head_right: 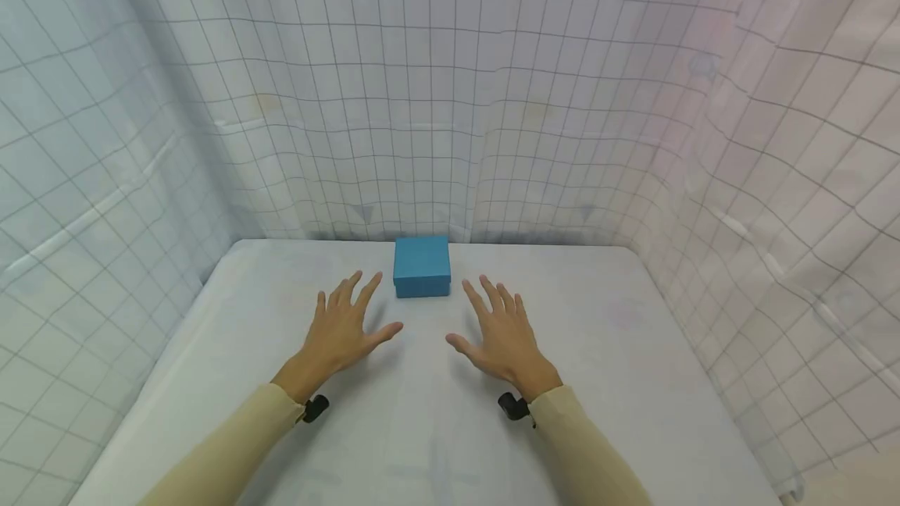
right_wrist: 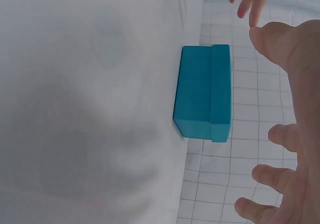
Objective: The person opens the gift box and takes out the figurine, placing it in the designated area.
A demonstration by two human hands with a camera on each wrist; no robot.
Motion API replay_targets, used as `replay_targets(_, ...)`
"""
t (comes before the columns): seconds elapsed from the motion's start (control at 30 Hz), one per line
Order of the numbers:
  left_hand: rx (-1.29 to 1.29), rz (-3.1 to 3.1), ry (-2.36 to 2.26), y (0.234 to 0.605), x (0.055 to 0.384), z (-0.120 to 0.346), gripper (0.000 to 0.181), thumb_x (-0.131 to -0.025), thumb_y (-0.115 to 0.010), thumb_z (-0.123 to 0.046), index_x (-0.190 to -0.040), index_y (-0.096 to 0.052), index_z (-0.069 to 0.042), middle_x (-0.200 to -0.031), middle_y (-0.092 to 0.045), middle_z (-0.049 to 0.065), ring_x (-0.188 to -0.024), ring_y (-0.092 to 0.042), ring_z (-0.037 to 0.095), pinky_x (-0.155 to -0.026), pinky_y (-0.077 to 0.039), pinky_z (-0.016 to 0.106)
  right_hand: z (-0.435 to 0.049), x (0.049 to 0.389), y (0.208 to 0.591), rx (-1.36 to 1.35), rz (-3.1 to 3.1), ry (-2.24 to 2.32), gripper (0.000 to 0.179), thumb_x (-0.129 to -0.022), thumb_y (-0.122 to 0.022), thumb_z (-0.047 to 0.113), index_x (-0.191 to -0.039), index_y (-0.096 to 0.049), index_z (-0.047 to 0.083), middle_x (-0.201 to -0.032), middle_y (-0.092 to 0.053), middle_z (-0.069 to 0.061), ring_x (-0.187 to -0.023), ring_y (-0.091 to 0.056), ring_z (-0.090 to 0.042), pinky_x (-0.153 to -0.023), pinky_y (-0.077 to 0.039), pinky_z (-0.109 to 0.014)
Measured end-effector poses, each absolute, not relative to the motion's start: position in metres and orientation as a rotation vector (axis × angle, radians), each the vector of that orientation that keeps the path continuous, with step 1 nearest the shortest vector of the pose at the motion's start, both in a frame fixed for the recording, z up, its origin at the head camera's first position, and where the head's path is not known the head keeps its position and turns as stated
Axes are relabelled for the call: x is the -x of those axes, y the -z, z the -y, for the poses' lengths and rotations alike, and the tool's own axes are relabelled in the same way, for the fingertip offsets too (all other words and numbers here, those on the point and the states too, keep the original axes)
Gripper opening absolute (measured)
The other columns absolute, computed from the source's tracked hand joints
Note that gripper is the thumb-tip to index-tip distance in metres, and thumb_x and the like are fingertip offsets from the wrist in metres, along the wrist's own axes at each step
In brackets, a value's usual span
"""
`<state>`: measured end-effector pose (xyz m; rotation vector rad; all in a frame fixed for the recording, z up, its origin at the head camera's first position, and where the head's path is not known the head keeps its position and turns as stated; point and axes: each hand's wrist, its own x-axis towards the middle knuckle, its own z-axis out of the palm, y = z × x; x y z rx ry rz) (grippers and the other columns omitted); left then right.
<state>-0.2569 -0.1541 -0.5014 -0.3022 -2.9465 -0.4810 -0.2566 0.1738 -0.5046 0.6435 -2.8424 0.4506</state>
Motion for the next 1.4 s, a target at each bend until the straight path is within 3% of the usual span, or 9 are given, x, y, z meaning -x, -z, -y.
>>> replay_targets(0.3, 0.381, 2.942, 0.547, 0.508, 0.296, 0.146, 0.108, -0.105, -0.077, -0.070, -0.187, -0.028, -0.019, -0.188, -0.030, 0.029, -0.167, -0.046, 0.058, -0.138, -0.035, 0.078, -0.149, 0.283, 0.500, -0.664, 2.889, -0.579, 0.093, -0.112, -0.071, 0.061, -0.186, -0.032, 0.019, -0.190, -0.033, -0.024, -0.169, -0.044, -0.054, -0.136, -0.039, -0.076)
replay_targets(0.43, 0.375, 2.956, 0.645, 0.509, 0.312, 0.140, 0.107, -0.106, -0.081, -0.062, -0.187, -0.026, -0.019, -0.189, -0.025, 0.029, -0.165, -0.047, 0.058, -0.126, -0.053, 0.073, -0.139, 0.299, 0.502, -0.644, 2.913, -0.647, 0.090, -0.114, -0.069, 0.058, -0.186, -0.031, 0.018, -0.191, -0.031, -0.024, -0.167, -0.046, -0.057, -0.132, -0.044, -0.077)
replay_targets(0.53, 0.367, 2.961, 0.714, 0.508, 0.323, 0.133, 0.106, -0.106, -0.085, -0.056, -0.187, -0.026, -0.019, -0.190, -0.022, 0.029, -0.165, -0.047, 0.058, -0.117, -0.060, 0.073, -0.134, 0.311, 0.505, -0.619, 2.926, -0.720, 0.088, -0.116, -0.070, 0.054, -0.186, -0.031, 0.019, -0.192, -0.028, -0.023, -0.168, -0.044, -0.056, -0.128, -0.049, -0.077)
replay_targets(0.8, 0.389, 2.971, 0.835, 0.511, 0.352, 0.120, 0.105, -0.107, -0.088, -0.043, -0.187, -0.025, -0.021, -0.189, -0.016, 0.037, -0.161, -0.050, 0.065, -0.126, -0.052, 0.075, -0.121, 0.335, 0.510, -0.634, 2.932, -0.967, 0.083, -0.120, -0.067, 0.041, -0.186, -0.028, 0.010, -0.192, -0.020, -0.030, -0.171, -0.040, -0.057, -0.133, -0.045, -0.074)
replay_targets(0.93, 0.425, 2.961, 0.824, 0.548, 0.388, 0.124, 0.104, -0.105, -0.088, -0.052, -0.187, -0.027, -0.030, -0.186, -0.021, 0.039, -0.155, -0.055, 0.068, -0.121, -0.055, 0.078, -0.117, 0.339, 0.511, -0.651, 2.932, -1.029, 0.082, -0.120, -0.066, 0.038, -0.185, -0.028, 0.007, -0.190, -0.022, -0.034, -0.171, -0.039, -0.058, -0.136, -0.042, -0.073)
replay_targets(1.07, 0.430, 2.990, 0.740, 0.581, 0.416, 0.129, 0.103, -0.105, -0.085, -0.058, -0.187, -0.026, -0.039, -0.187, -0.026, 0.035, -0.156, -0.057, 0.063, -0.120, -0.058, 0.073, -0.114, 0.342, 0.512, -0.639, 2.907, -1.076, 0.079, -0.121, -0.066, 0.036, -0.184, -0.030, 0.006, -0.188, -0.029, -0.033, -0.168, -0.045, -0.055, -0.135, -0.044, -0.070)
replay_targets(1.3, 0.362, 2.992, 0.829, 0.506, 0.352, 0.114, 0.082, -0.113, -0.078, -0.032, -0.184, -0.038, -0.020, -0.183, -0.038, 0.034, -0.163, -0.052, 0.059, -0.131, -0.049, 0.071, -0.114, 0.346, 0.512, -0.656, 2.884, -1.061, 0.077, -0.121, -0.067, 0.034, -0.183, -0.033, 0.003, -0.184, -0.037, -0.033, -0.163, -0.053, -0.052, -0.134, -0.048, -0.064)
replay_targets(1.4, 0.348, 2.992, 0.825, 0.505, 0.351, 0.114, 0.082, -0.113, -0.078, -0.033, -0.183, -0.039, -0.019, -0.181, -0.042, 0.033, -0.162, -0.053, 0.057, -0.132, -0.049, 0.069, -0.114, 0.346, 0.511, -0.656, 2.882, -1.061, 0.076, -0.120, -0.068, 0.031, -0.182, -0.034, 0.003, -0.182, -0.040, -0.033, -0.155, -0.061, -0.049, -0.130, -0.053, -0.061)
